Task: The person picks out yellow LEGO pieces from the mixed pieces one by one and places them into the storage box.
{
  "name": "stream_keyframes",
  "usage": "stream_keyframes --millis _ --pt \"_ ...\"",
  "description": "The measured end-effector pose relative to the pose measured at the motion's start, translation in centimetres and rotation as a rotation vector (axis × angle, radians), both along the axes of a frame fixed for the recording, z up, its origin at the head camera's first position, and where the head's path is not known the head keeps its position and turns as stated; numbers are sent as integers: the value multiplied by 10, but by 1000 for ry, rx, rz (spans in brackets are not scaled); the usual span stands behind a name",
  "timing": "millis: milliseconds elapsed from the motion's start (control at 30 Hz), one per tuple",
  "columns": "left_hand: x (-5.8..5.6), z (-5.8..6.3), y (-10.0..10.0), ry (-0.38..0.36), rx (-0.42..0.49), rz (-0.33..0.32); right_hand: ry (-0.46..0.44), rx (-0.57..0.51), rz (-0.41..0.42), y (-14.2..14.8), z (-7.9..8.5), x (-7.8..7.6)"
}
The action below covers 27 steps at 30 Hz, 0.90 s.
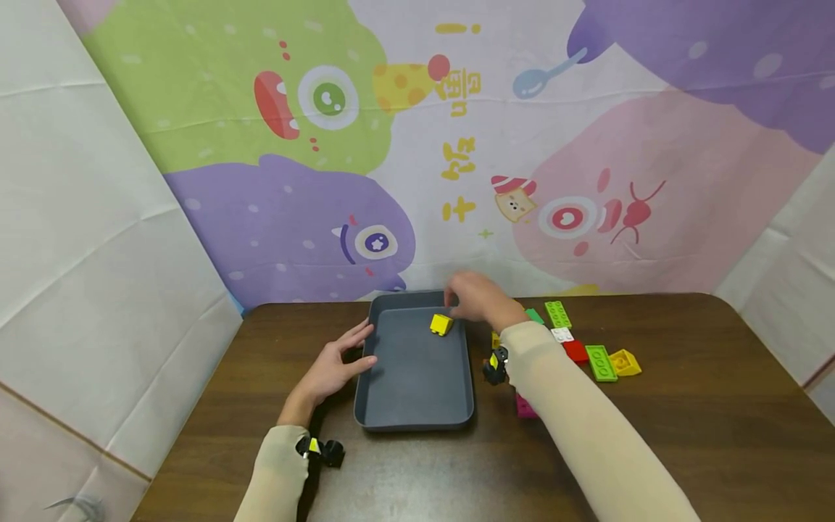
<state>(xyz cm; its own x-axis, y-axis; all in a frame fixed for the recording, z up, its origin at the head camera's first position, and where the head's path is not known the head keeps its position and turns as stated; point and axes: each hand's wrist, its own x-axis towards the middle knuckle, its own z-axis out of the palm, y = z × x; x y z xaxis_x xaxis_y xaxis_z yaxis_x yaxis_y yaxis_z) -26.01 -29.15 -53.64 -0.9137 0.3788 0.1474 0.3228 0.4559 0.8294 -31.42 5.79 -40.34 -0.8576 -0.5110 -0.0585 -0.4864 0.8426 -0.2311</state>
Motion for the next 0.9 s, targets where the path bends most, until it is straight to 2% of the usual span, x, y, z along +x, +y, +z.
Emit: stream_keyframes --millis 233,300,400,433,467,533,567,667,700,767,800,833,900 --pt "15 25 11 -56 24 -6 -6 -11 -27 12 -2 0" --pt "17 27 12 -37 2 3 -14 -11 -38 15 -2 0" --pt "18 29 13 -58 -4 19 -22 -9 -43 20 -3 -1" --pt "19 31 15 -86 -1 26 -19 -9 -43 21 -3 -1" --pt "19 31 15 -91 -4 28 -12 -16 -39 26 -18 -14" --pt "8 15 9 -99 -2 32 0 -24 -34 34 -43 -38" --pt "4 9 7 -88 -3 27 10 -26 -22 36 -46 -39" --pt "-7 -10 -2 -39 -8 19 27 -33 -19 46 -73 -62" --pt "-9 -15 -4 -24 -6 20 20 -25 -30 46 -63 -54" --pt "-3 -7 -1 -12 10 10 8 -14 -39 45 -41 -34" --pt "-2 -5 -1 -12 15 9 -5 -16 -57 47 -39 -34" --pt "1 -1 1 -24 25 7 -12 -15 -61 47 -29 -26" --pt "0 -1 0 -16 20 8 -32 -7 -80 46 -12 -12"
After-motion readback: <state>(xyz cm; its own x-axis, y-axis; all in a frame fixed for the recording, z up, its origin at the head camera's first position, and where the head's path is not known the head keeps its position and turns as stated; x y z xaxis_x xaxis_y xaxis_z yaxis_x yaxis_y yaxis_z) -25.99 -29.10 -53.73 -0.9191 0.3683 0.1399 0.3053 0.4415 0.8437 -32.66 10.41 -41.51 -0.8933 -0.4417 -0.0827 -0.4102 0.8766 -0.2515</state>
